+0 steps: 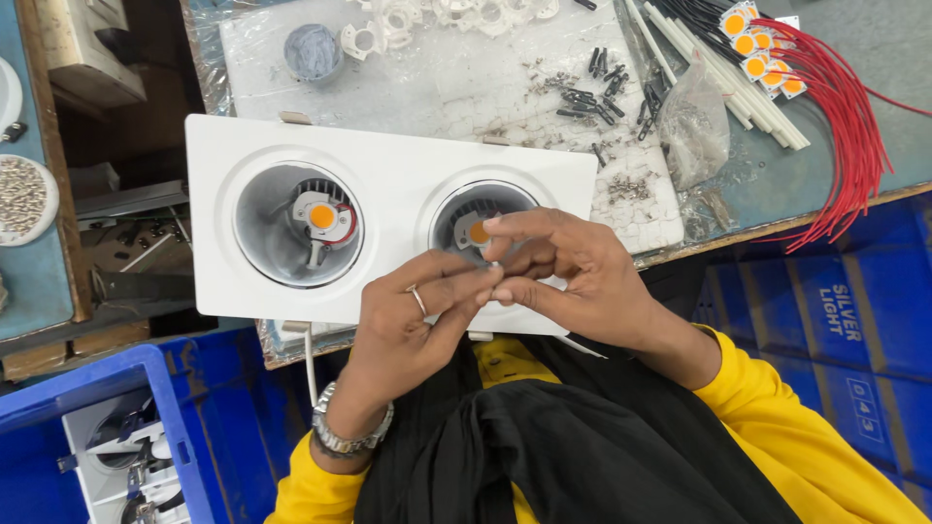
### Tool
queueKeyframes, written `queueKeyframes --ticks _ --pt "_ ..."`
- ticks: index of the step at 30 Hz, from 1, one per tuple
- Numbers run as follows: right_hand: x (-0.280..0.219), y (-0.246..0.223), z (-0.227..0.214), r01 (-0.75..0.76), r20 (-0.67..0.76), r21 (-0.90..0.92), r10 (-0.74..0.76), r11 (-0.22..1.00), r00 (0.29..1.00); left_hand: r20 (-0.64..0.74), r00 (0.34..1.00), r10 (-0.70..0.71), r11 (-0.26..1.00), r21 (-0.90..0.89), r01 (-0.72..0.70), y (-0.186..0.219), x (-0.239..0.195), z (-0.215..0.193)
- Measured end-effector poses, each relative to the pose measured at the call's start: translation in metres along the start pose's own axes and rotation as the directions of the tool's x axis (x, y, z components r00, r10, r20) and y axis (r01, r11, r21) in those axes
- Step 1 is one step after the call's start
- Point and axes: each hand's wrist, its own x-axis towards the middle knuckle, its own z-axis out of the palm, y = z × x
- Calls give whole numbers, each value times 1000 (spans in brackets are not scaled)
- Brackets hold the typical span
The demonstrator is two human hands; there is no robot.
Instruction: The person assembles a dual-recessed lighting fixture by inserting components into the housing, connecting wires by hand, and using a power screwdriver to secure the light modules.
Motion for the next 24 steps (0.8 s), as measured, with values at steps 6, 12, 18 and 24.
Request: queueKeyframes --ticks 6,12,18,24 --pt "-2 -20 -13 80 -83 -201 -98 976 992 12 1000 -20 999 -28 20 0 1 0" --pt "-48 -36 -96 172 -388 -546 -430 820 815 -63 989 -134 989 -74 129 4 6 4" --pt "-53 12 -158 240 -473 -189 -302 952 828 -150 971 -186 982 -52 180 6 10 12" --pt "-46 -10 -159 187 -592 -139 -233 972 772 -200 957 -210 977 -87 196 7 14 16"
